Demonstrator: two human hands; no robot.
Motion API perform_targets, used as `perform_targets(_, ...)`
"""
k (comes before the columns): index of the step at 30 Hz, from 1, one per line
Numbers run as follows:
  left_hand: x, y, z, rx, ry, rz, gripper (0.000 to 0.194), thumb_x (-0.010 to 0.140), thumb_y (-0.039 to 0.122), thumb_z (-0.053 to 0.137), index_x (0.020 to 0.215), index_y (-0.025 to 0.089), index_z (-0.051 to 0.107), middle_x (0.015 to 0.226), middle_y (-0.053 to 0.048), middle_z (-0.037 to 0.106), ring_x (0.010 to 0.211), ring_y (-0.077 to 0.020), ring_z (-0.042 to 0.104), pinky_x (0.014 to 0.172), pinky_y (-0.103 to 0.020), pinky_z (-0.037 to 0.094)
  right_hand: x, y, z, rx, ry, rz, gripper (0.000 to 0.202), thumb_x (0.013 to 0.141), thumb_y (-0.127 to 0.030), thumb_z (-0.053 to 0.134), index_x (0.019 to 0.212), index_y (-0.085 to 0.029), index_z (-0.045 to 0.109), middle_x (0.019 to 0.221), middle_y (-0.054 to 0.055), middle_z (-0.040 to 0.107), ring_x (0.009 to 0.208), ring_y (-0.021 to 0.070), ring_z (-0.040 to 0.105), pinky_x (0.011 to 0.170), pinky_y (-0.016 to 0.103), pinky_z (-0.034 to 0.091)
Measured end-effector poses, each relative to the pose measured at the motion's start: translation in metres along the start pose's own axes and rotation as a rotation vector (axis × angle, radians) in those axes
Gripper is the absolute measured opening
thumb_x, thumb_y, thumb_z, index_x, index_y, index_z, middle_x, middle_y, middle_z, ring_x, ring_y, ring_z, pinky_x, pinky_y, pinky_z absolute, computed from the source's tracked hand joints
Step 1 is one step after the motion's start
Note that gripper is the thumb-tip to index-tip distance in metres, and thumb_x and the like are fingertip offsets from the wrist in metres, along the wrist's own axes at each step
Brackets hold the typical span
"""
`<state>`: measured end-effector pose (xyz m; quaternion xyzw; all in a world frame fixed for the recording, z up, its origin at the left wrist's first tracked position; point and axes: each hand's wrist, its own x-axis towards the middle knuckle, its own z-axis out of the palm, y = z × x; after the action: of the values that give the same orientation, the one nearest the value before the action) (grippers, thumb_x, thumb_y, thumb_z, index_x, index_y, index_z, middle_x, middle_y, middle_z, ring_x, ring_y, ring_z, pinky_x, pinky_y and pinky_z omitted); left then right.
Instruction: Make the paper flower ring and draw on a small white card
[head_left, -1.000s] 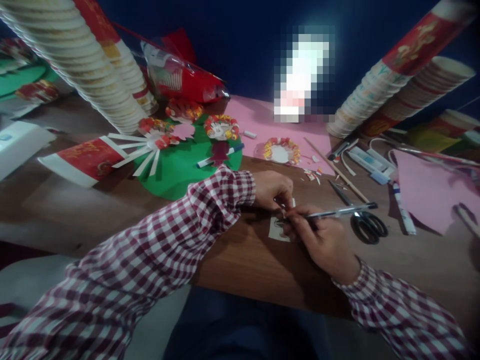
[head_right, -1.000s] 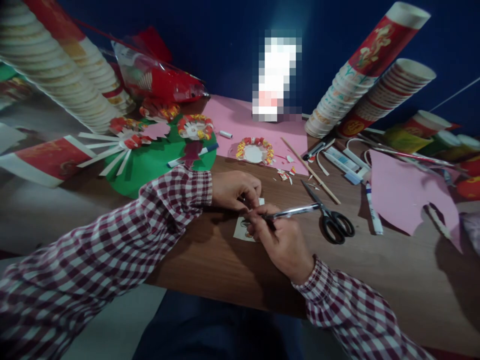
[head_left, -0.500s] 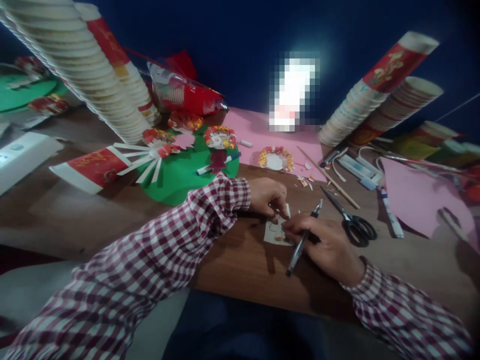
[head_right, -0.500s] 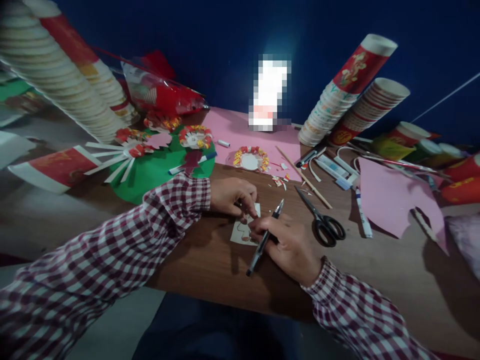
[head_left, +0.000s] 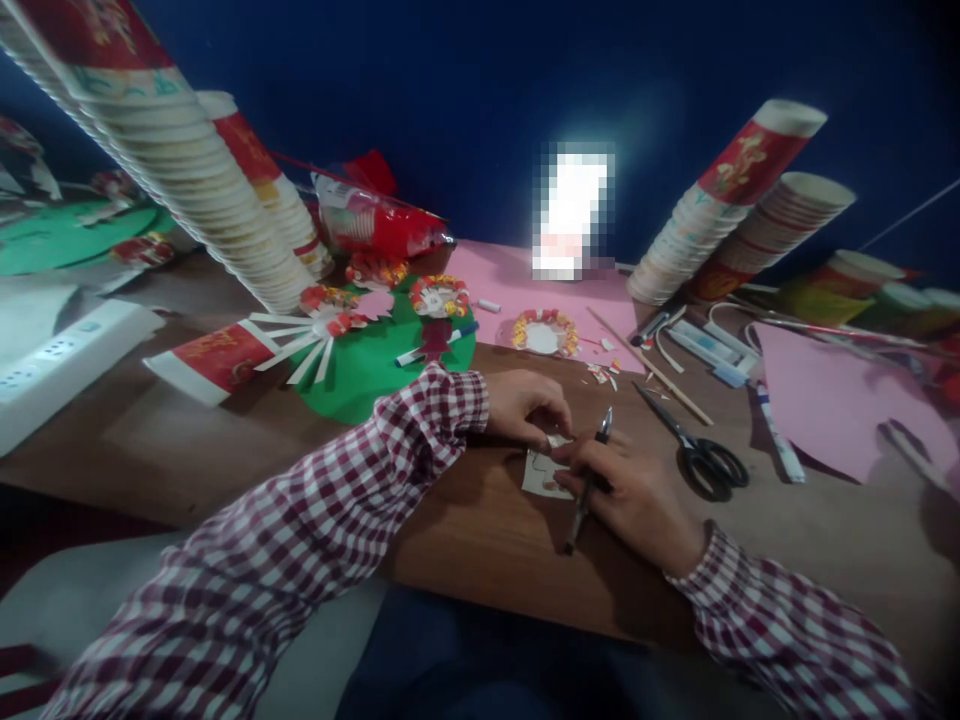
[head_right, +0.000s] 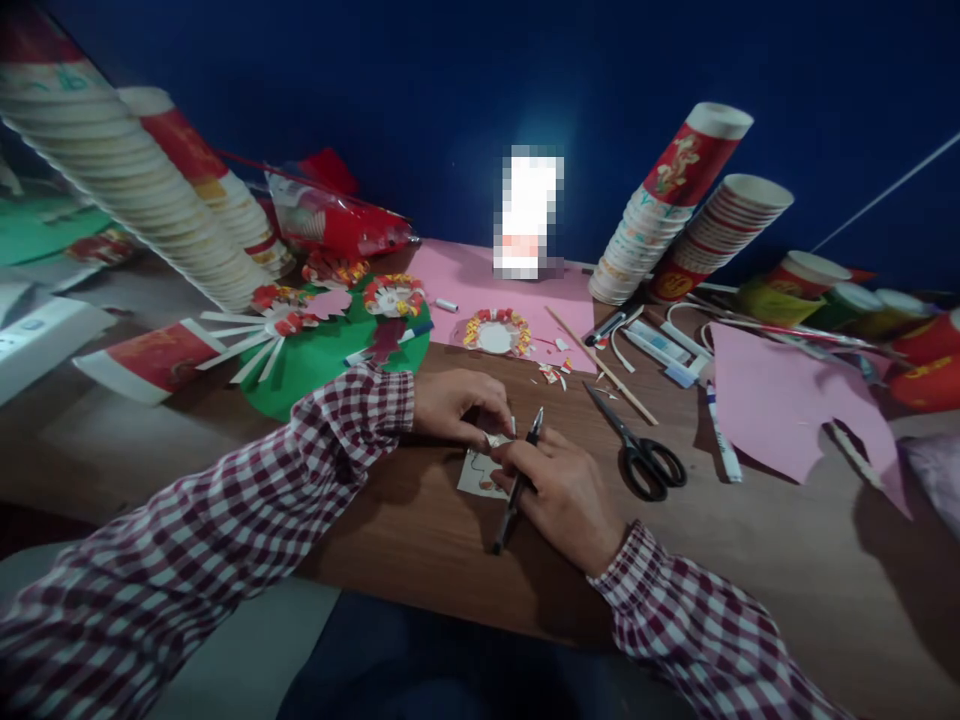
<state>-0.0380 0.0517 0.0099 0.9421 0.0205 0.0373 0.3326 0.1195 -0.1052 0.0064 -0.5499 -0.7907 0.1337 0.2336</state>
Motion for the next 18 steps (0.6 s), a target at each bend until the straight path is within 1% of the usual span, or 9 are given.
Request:
perform_targets(4, -0.012, 0.015, -0.004, 0.038, 0.061, -0.106, 0.023, 0.08, 0.013, 0.058, 0.102, 0.013, 0.063, 0.094, -0.006, 0.065, 0.085, -0.0131, 0.06, 0.078, -0.023, 0.046, 0.001, -0.001, -0.001, 0.0, -0.006, 0.006, 0.004, 0.085, -0.023, 0.059, 0.087, -0.022, 0.063, 0.088, 0.005, 0.07, 0.088, 0.0208, 0.06, 0.071, 0.031, 0.049)
perform_targets(7, -0.03, 0.038, 0.0, 0.181, 0.164, -0.198, 0.021, 0.085, 0.013, 0.05, 0.103, 0.014, 0.062, 0.102, -0.007, 0.065, 0.098, -0.0162, 0.057, 0.09, -0.03, 0.043, 0.0, 0.0, -0.001, -0.007, -0.002, -0.001, 0.007, 0.085, -0.023, 0.059, 0.091, -0.022, 0.063, 0.086, 0.006, 0.069, 0.088, 0.0205, 0.06, 0.07, 0.03, 0.048)
perform_targets(8, -0.036, 0.047, 0.005, 0.241, 0.193, -0.241, 0.019, 0.087, 0.016, 0.048, 0.1, 0.015, 0.063, 0.101, -0.006, 0.065, 0.097, -0.0173, 0.057, 0.09, -0.033, 0.042, 0.0, 0.0, 0.0, -0.014, -0.003, -0.002, 0.008, 0.086, -0.024, 0.058, 0.091, -0.021, 0.063, 0.085, 0.006, 0.069, 0.087, 0.0203, 0.06, 0.07, 0.029, 0.047)
perform_targets(9, -0.043, 0.058, 0.01, 0.293, 0.176, -0.267, 0.02, 0.089, 0.021, 0.047, 0.1, 0.017, 0.063, 0.101, -0.005, 0.065, 0.097, -0.0187, 0.056, 0.09, -0.035, 0.042, -0.001, 0.001, 0.0, -0.023, -0.007, 0.001, 0.009, 0.086, -0.025, 0.057, 0.092, -0.021, 0.063, 0.085, 0.006, 0.068, 0.086, 0.02, 0.06, 0.071, 0.029, 0.047)
perform_targets(10, -0.049, 0.068, 0.016, 0.331, 0.189, -0.315, 0.021, 0.091, 0.025, 0.045, 0.101, 0.019, 0.063, 0.103, -0.005, 0.064, 0.099, -0.02, 0.055, 0.09, -0.038, 0.042, -0.001, 0.001, 0.0, -0.03, -0.014, 0.007, 0.01, 0.087, -0.026, 0.057, 0.091, -0.021, 0.064, 0.086, 0.006, 0.067, 0.085, 0.0197, 0.06, 0.071, 0.029, 0.047)
perform_targets(13, -0.062, 0.096, 0.038, 0.381, 0.234, -0.434, 0.023, 0.09, 0.034, 0.047, 0.101, 0.021, 0.062, 0.11, -0.005, 0.061, 0.105, -0.0231, 0.052, 0.09, -0.041, 0.042, -0.002, 0.003, 0.002, -0.027, -0.029, 0.027, 0.011, 0.087, -0.029, 0.056, 0.091, -0.021, 0.064, 0.089, 0.006, 0.066, 0.085, 0.019, 0.059, 0.073, 0.029, 0.047)
perform_targets(15, -0.065, 0.108, 0.052, 0.402, 0.269, -0.483, 0.028, 0.088, 0.039, 0.05, 0.107, 0.02, 0.059, 0.111, -0.006, 0.06, 0.105, -0.0241, 0.051, 0.092, -0.042, 0.042, -0.002, 0.003, 0.002, -0.005, -0.037, 0.027, 0.013, 0.088, -0.029, 0.055, 0.094, -0.022, 0.064, 0.092, 0.006, 0.066, 0.087, 0.0188, 0.059, 0.075, 0.029, 0.046)
perform_targets(18, -0.062, 0.117, 0.065, 0.427, 0.371, -0.533, 0.035, 0.085, 0.042, 0.054, 0.111, 0.019, 0.057, 0.113, -0.007, 0.059, 0.106, -0.0252, 0.051, 0.097, -0.045, 0.04, -0.002, 0.003, 0.0, 0.002, -0.047, 0.036, 0.016, 0.089, -0.031, 0.053, 0.098, -0.023, 0.064, 0.091, 0.006, 0.065, 0.086, 0.0189, 0.059, 0.074, 0.029, 0.046)
